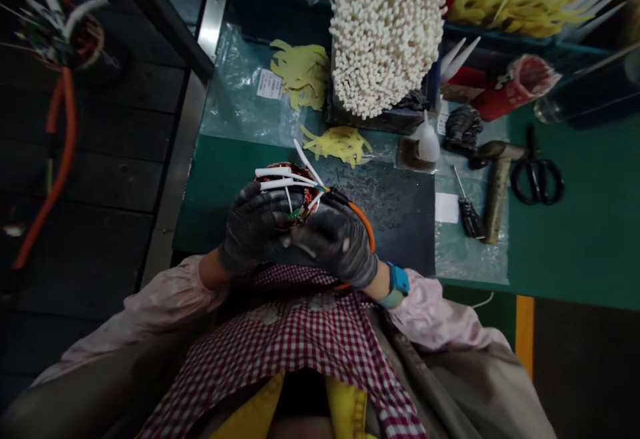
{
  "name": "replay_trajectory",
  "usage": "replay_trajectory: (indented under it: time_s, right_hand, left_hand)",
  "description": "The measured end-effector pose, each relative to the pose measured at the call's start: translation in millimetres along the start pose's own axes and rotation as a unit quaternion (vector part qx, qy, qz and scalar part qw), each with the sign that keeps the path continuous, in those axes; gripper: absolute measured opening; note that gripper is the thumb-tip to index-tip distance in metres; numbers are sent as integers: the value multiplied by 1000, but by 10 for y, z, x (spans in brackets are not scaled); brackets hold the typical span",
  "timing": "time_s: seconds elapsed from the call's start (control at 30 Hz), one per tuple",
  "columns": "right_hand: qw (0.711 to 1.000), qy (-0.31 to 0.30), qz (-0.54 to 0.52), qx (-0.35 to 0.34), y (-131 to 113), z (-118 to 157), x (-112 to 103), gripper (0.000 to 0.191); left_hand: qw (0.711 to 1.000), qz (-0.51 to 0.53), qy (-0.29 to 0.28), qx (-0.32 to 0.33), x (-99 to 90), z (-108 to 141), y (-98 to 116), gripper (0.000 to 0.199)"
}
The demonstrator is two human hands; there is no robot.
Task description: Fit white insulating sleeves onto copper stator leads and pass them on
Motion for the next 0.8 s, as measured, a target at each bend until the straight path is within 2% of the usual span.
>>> replay_trajectory:
  time_s: [0.07, 0.13, 0.2, 0.27, 0.37, 0.47, 0.53, 0.7, 0.8]
  right_hand:
    - [998, 0, 66, 8, 104, -235, 26, 32]
    - [993, -56, 100, 22, 182, -428, 90, 33]
    - [992, -99, 80, 20, 198, -560, 135, 29]
    - [997, -70, 9, 14, 180, -637, 87, 27]
    - [989, 0, -146, 36, 198, -650, -54, 32]
    - [963, -50, -264, 35, 202, -610, -86, 28]
    - [958, -63, -276, 38, 236, -572, -110, 24]
    - [973, -6, -222, 56, 364, -488, -149, 19]
    - [974, -21, -222, 44, 356, -470, -96, 18]
  left_hand:
    - [1000, -5, 19, 5, -47, -36, 46, 24]
    - [999, -6, 42, 1, -89, -77, 85, 17]
    - [999, 6, 53, -2, -106, -107, 107, 15]
    - [998, 13, 57, 1, -102, -117, 112, 14]
    - [999, -7, 53, 11, -78, -106, 102, 21]
    - [998, -23, 51, 15, -83, -92, 86, 27]
    - [999, -8, 46, 19, -99, -94, 88, 25]
    - [999, 11, 28, 20, -117, -121, 114, 21]
    - [1000, 4, 14, 8, -92, -124, 93, 22]
Point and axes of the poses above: each hand's wrist, its own z-axis away from the middle knuckle, its own x-axis out of the palm, y = z × x, the point moved 6 cm from there along -z, towards the middle knuckle, and after that the axes turned 11 degrees about -x, right-handed, at the moved point
